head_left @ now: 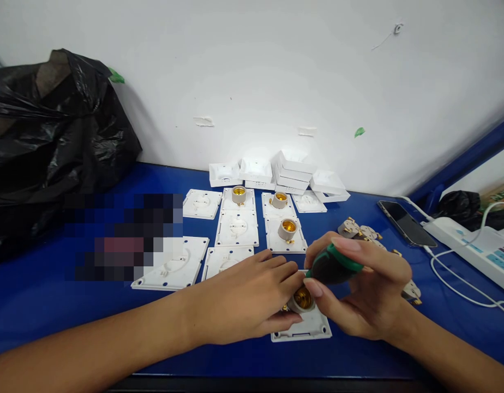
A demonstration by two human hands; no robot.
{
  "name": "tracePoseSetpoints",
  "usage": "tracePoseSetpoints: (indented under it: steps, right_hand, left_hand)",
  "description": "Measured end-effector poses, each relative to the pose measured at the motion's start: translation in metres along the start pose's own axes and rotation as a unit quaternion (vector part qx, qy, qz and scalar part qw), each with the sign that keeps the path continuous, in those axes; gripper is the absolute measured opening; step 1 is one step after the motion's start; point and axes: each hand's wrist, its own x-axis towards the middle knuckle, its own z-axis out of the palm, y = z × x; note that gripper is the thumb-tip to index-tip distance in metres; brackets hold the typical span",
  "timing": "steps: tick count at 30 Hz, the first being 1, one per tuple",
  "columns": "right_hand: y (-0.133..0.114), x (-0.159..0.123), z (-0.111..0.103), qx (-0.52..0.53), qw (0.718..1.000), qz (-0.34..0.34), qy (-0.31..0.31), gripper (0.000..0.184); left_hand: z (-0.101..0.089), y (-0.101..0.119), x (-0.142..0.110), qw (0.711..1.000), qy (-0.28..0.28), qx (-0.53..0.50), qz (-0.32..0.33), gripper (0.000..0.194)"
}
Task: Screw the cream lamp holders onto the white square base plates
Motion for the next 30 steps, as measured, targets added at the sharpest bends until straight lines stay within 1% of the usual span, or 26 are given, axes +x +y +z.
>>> tracePoseSetpoints:
  steps: [4,9,11,16,19,24,30]
  right_hand:
    - [0.0009,-0.0016,0.0011,-0.007,1.000,-0.009,0.000,0.085]
    - [0.0006,-0.0027,0.0028,-0.025,1.000,0.009,-0.003,0.085]
    - [0.0003,-0.0026,0.0029,-0.020,1.000,0.010,0.001,0.084]
    - [-0.0003,-0.0018,0.0019,-0.004,1.000,0.014,-0.019,0.085]
    - [0.0000,-0.0019,0.0023,-0.009,1.000,0.010,-0.012,0.083]
    - [0.0010,-0.0014,0.0032,-0.006,1.000,0.008,-0.013,0.087]
    - [-0.0001,-0.0009,0.0018,0.000,1.000,0.008,-0.020,0.086]
  left_hand:
    - [-0.0001,-0.0004,0.0003,1.000,0.003,-0.004,0.007,0.021]
    - [0.0003,-0.0006,-0.0002,1.000,0.013,-0.019,0.008,0.016]
    - [0.0005,-0.0006,-0.0002,1.000,0.011,-0.021,0.007,0.016]
    - [0.0006,-0.0002,0.0006,1.000,0.008,-0.019,0.005,0.018]
    - [0.0002,0.0000,0.0007,1.000,0.006,-0.019,0.005,0.017]
    - [-0.0006,0.0001,0.0006,1.000,0.005,-0.018,0.004,0.018]
    - [0.0003,-0.0007,0.0001,1.000,0.000,-0.015,0.004,0.017]
